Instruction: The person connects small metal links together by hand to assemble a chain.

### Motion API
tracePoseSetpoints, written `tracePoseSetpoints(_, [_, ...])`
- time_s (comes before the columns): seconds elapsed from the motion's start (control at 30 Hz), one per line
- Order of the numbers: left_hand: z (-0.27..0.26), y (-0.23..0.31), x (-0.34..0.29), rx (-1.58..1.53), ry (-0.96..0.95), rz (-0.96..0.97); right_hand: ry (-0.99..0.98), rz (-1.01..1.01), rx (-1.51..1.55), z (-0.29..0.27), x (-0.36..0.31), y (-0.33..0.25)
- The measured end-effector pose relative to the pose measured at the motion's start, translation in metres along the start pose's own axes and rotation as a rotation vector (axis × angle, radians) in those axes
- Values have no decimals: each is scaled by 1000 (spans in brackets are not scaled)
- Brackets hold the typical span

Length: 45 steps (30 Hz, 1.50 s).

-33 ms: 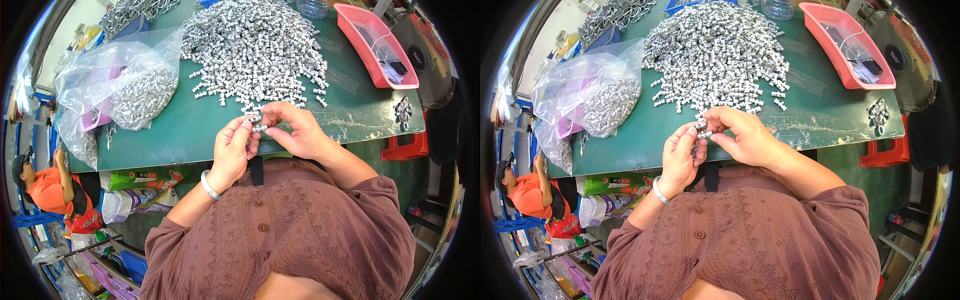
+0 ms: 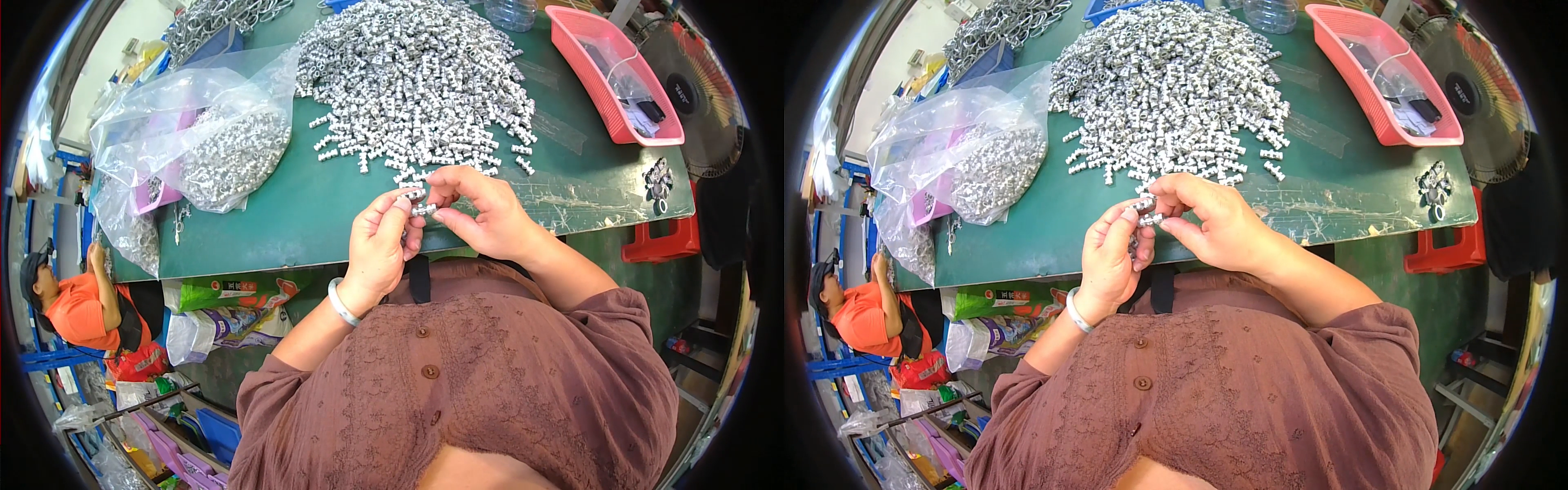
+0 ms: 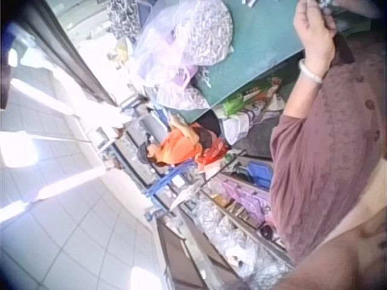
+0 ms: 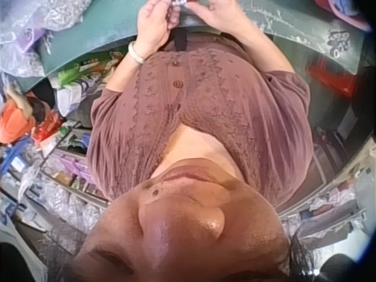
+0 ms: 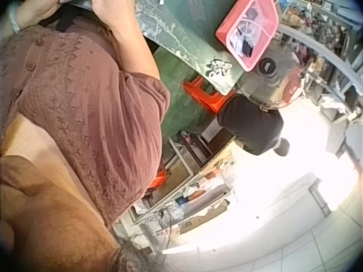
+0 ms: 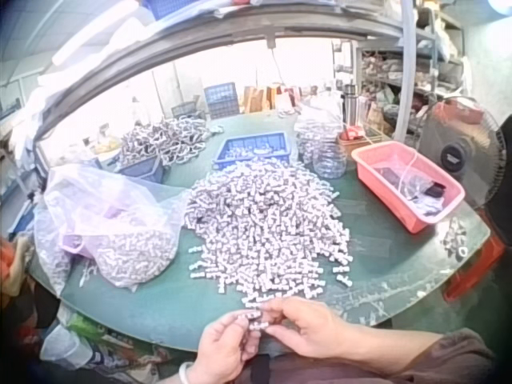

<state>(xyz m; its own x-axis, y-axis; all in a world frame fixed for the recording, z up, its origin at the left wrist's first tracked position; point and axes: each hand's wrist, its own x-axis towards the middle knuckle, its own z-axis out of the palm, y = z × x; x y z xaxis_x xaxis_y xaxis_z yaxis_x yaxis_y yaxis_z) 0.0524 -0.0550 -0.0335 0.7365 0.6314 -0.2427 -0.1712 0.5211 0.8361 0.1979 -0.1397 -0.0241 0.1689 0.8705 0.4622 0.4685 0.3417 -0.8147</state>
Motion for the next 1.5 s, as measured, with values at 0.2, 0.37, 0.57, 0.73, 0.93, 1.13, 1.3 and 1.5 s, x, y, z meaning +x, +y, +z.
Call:
tracePoseSetpoints(0.2, [-1,1,-1,7,5,-3,17,30,74,-3,-1,3])
tracePoseSetpoints(0.37, [-1,1,-2,64,-21,25,23,72,24,-8,1,8])
tracePoseSetpoints(0.57, [-3,7,0,-102,-111,-128,-4,152,118,-5,4,4])
tracePoseSetpoints(0.73, [-8,9,4,-359,-182,-344,-11,181,141,-4,5,4])
tracePoseSetpoints(0.93, [-6,10,2,-243,-193,-265,-14,243,186,-3,5,5])
tracePoseSetpoints(1.13, [-7,8,1,-203,-226,-208,0,293,312,-1,3,5])
tracePoseSetpoints(1.3, [-9,9,1,-263,-257,-256,-8,269,290,-2,5,-1])
tracePoseSetpoints(1.5, [-17,7,9,-425,-368,-361,-13,163,160,-1,8,-3])
